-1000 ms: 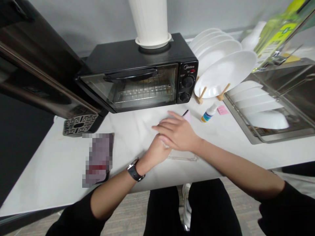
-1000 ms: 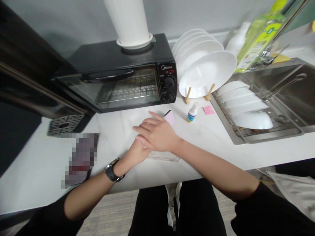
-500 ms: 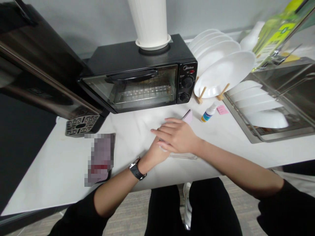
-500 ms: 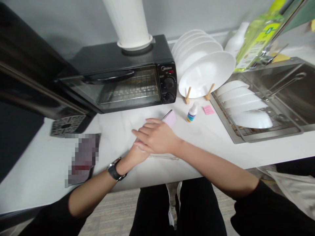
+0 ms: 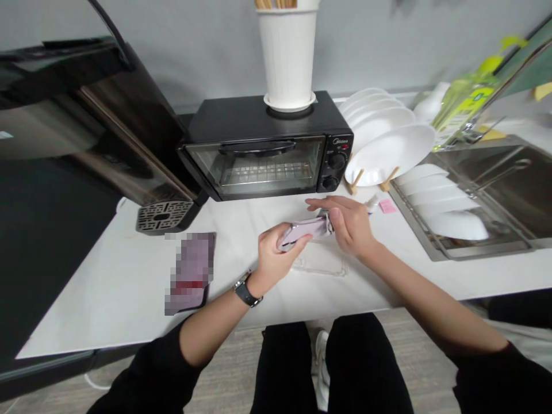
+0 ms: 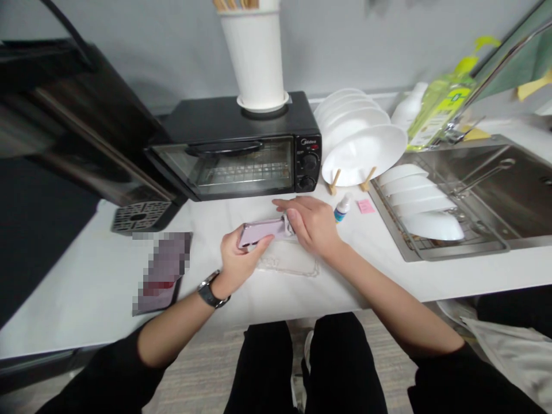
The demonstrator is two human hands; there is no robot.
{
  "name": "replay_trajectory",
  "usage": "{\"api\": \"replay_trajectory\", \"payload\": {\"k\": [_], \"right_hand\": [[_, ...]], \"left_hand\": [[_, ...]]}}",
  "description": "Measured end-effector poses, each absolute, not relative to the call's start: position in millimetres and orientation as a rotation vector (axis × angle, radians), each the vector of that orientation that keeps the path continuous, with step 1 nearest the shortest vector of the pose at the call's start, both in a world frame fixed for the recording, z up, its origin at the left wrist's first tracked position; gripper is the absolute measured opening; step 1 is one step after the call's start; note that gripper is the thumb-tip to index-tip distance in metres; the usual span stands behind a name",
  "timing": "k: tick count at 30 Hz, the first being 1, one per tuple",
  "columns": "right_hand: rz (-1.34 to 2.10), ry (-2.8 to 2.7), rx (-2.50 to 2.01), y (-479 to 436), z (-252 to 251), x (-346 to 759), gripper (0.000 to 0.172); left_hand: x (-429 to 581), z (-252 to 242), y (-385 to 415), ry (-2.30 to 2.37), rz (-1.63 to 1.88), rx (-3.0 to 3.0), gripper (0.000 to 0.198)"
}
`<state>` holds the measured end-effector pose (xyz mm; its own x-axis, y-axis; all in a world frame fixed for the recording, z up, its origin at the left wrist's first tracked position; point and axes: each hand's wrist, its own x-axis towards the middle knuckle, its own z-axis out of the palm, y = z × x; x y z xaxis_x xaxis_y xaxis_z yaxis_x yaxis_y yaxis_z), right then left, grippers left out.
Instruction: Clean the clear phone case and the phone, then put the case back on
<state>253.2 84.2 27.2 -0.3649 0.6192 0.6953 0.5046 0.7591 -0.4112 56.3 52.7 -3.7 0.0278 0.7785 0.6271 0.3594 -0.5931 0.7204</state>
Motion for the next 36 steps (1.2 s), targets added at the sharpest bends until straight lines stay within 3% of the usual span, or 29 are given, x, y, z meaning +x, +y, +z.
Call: {"api": "replay_trajectory", "payload": {"k": [3, 10, 17, 22, 30, 36], "right_hand": [[0.306, -2.126, -0.834, 73.3, 35.6, 238.3, 0.051], [-0.202, -2.534, -0.391, 78.3, 64.4, 223.7, 0.033], [0.074, -2.118, -0.549, 70.1, 32.0, 256.5, 0.038], [0.159, -1.940, -0.597, 59.0, 17.2, 254.1, 0.040], [0.094, -2.452, -0.295, 59.0, 72.0, 232.1, 0.052], [0.327, -2.240, -0.403, 62.0, 44.4, 253.8, 0.053]], "left_hand": [[56.7, -7.0, 57.3, 1.089, 1.483, 2.039, 0.021], [56.3, -18.1, 62.4, 1.172, 1.433, 2.225, 0.037], [54.9, 6.2, 50.6, 0.950, 1.591, 2.292, 0.024], [56.5, 4.3, 51.0, 0.933, 1.410, 2.396, 0.020], [52.0, -8.6, 56.5, 0.886, 1.538, 2.577, 0.014], [52.3, 1.0, 55.0, 0.827, 1.593, 2.358, 0.020]]}}
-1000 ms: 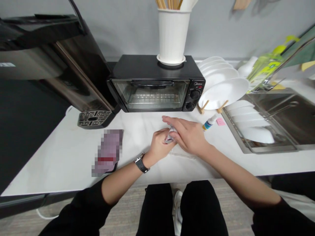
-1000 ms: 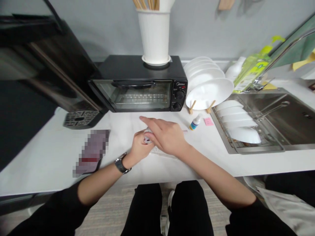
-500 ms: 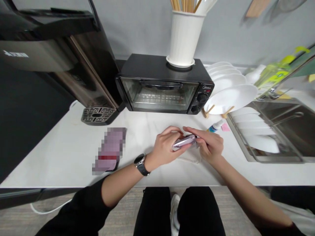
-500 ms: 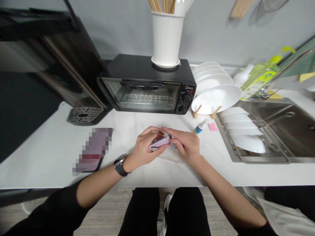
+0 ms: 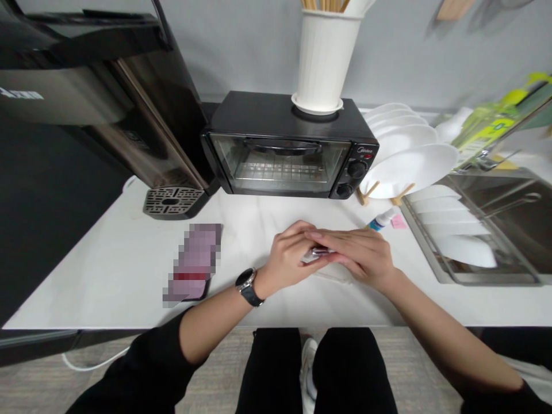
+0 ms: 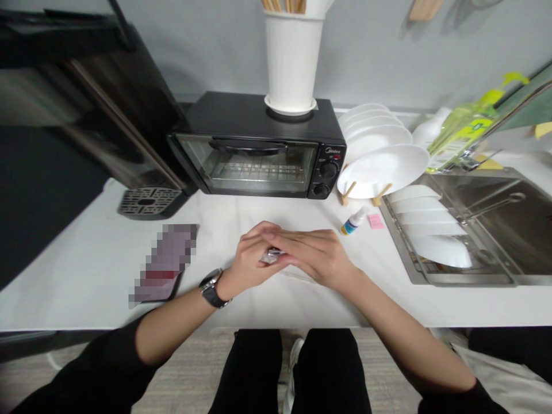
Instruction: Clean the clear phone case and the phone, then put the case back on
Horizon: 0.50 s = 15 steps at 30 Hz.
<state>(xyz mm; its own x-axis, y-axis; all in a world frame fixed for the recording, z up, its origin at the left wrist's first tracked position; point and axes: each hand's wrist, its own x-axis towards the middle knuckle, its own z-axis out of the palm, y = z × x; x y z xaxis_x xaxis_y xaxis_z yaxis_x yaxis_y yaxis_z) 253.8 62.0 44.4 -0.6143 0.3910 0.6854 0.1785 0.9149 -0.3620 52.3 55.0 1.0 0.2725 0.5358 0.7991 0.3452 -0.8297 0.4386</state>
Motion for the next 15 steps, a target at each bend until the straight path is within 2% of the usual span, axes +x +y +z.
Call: {"api": "replay_trajectory", "payload": {"k": [6, 10, 12, 15], "right_hand": [[0.335, -2.321, -0.418, 66.5, 47.5, 254.7, 0.048], [0.353, -2.591, -0.430, 71.3, 75.3, 240.0, 0.046], [0.459, -2.722, -0.421, 75.6, 88.5, 235.8, 0.050], [0.859, -2.745, -0.335, 82.3, 100.9, 239.2, 0.052]], "left_hand": [[65.2, -21.8, 53.9, 1.000, 1.138, 2.115, 0.019], [68.2, -28.7, 58.7, 0.970, 1.114, 2.146, 0.020], [67.3, -28.1, 60.4, 1.025, 1.078, 2.143, 0.016], [65.8, -26.3, 60.8, 1.024, 1.014, 2.093, 0.015]]}}
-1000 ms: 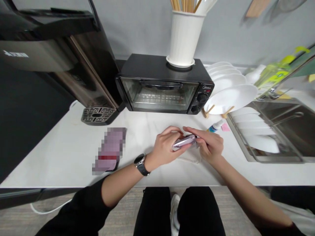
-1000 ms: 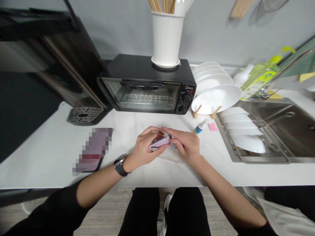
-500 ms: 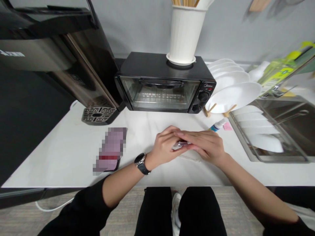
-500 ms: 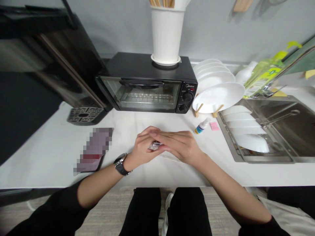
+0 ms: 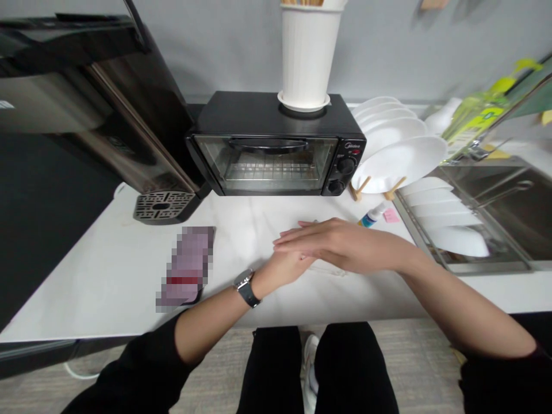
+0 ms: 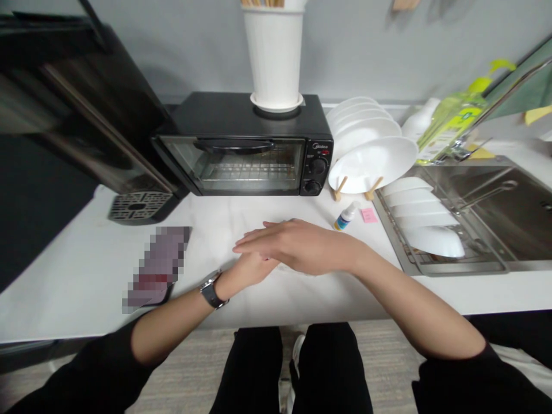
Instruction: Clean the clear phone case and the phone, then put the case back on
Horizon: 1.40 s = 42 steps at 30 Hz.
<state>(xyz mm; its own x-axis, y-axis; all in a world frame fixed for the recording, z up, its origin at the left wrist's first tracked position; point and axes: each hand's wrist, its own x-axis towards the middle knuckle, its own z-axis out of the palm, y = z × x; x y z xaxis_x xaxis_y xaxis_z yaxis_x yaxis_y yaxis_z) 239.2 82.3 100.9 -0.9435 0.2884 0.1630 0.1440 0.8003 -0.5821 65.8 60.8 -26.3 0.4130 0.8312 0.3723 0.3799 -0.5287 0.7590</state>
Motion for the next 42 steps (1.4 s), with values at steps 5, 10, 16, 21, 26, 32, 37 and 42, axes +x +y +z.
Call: {"api": "replay_trajectory", "payload": {"k": [5, 10, 16, 21, 26, 32, 37, 42], "right_hand": [[1.049, -2.453, -0.461, 84.6, 79.7, 254.2, 0.043], [0.350, -2.214, -0.625, 86.0, 39.9, 253.7, 0.035], [0.557, -1.933, -0.646, 86.0, 34.9, 247.9, 0.035], [0.516, -1.834, -0.621, 83.2, 28.7, 251.5, 0.016], [0.518, -2.011, -0.487, 80.8, 34.1, 255.2, 0.032], [0.273, -1.932, -0.632, 81.5, 39.6, 260.2, 0.010], [0.710, -1.974, -0.557, 82.6, 41.4, 261.7, 0.026], [0.401, -1.905, -0.726, 81.2, 40.3, 261.3, 0.008]], "left_hand": [[65.8, -27.8, 61.3, 1.037, 0.990, 1.955, 0.019], [65.3, -29.2, 64.0, 1.164, 0.928, 1.916, 0.020], [64.4, -25.8, 64.4, 1.155, 0.916, 1.850, 0.017], [62.9, -24.8, 61.9, 1.134, 0.907, 1.914, 0.020], [61.4, -22.6, 59.3, 1.124, 0.830, 2.008, 0.029], [60.4, -17.2, 59.3, 1.119, 0.767, 2.058, 0.031], [60.3, -19.3, 60.1, 1.137, 0.831, 1.991, 0.029], [59.2, -21.0, 58.9, 1.121, 0.805, 2.049, 0.032]]}}
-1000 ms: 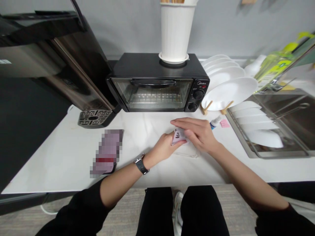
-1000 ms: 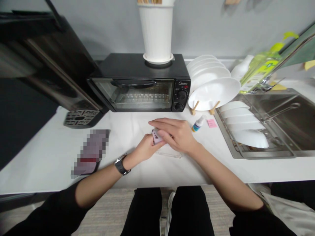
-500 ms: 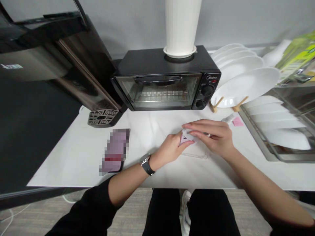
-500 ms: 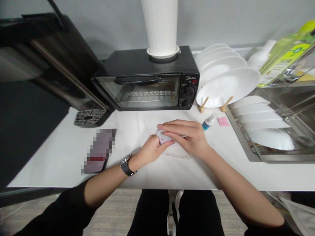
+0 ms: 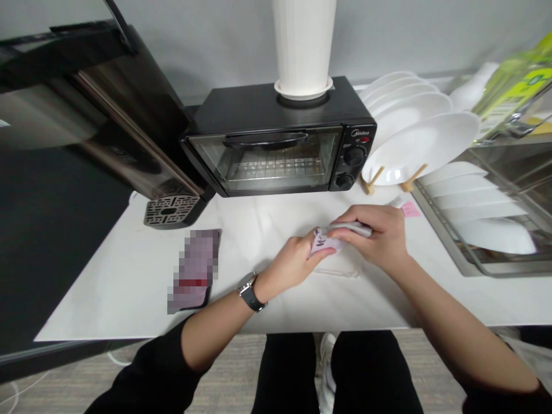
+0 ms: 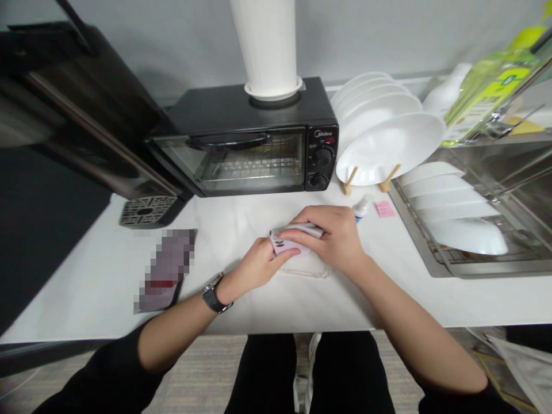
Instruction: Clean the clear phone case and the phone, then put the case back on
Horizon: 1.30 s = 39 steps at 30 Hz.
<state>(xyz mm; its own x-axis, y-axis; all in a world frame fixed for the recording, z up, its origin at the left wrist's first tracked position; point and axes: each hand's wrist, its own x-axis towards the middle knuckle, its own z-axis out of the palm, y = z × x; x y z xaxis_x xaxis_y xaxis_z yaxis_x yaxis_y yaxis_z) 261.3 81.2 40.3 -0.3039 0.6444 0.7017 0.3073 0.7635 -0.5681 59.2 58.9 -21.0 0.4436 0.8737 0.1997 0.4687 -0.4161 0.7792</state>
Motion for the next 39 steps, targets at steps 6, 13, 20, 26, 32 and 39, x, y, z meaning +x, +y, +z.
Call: {"api": "replay_trajectory", "payload": {"k": [6, 13, 20, 26, 32, 39], "right_hand": [[0.730, -1.979, -0.575, 79.6, 41.7, 260.3, 0.025], [0.563, -1.959, -0.739, 80.2, 43.1, 261.5, 0.016], [1.013, -1.933, -0.720, 80.7, 46.5, 267.8, 0.028], [0.734, -1.971, -0.935, 85.9, 47.1, 268.7, 0.032], [1.049, -1.737, -0.805, 92.4, 35.6, 265.9, 0.028], [0.765, -1.569, -1.063, 99.9, 19.1, 260.4, 0.026]], "left_hand": [[60.0, -20.1, 57.2, 1.170, 0.800, 1.989, 0.035], [59.2, -20.2, 57.3, 1.154, 0.743, 2.058, 0.037], [59.9, -18.9, 57.3, 1.174, 0.792, 2.002, 0.034], [59.5, -19.4, 57.1, 1.211, 0.791, 1.996, 0.035], [60.7, -20.1, 57.5, 1.231, 0.971, 1.666, 0.044], [63.9, -9.0, 57.9, 1.003, 1.040, 1.380, 0.036]]}}
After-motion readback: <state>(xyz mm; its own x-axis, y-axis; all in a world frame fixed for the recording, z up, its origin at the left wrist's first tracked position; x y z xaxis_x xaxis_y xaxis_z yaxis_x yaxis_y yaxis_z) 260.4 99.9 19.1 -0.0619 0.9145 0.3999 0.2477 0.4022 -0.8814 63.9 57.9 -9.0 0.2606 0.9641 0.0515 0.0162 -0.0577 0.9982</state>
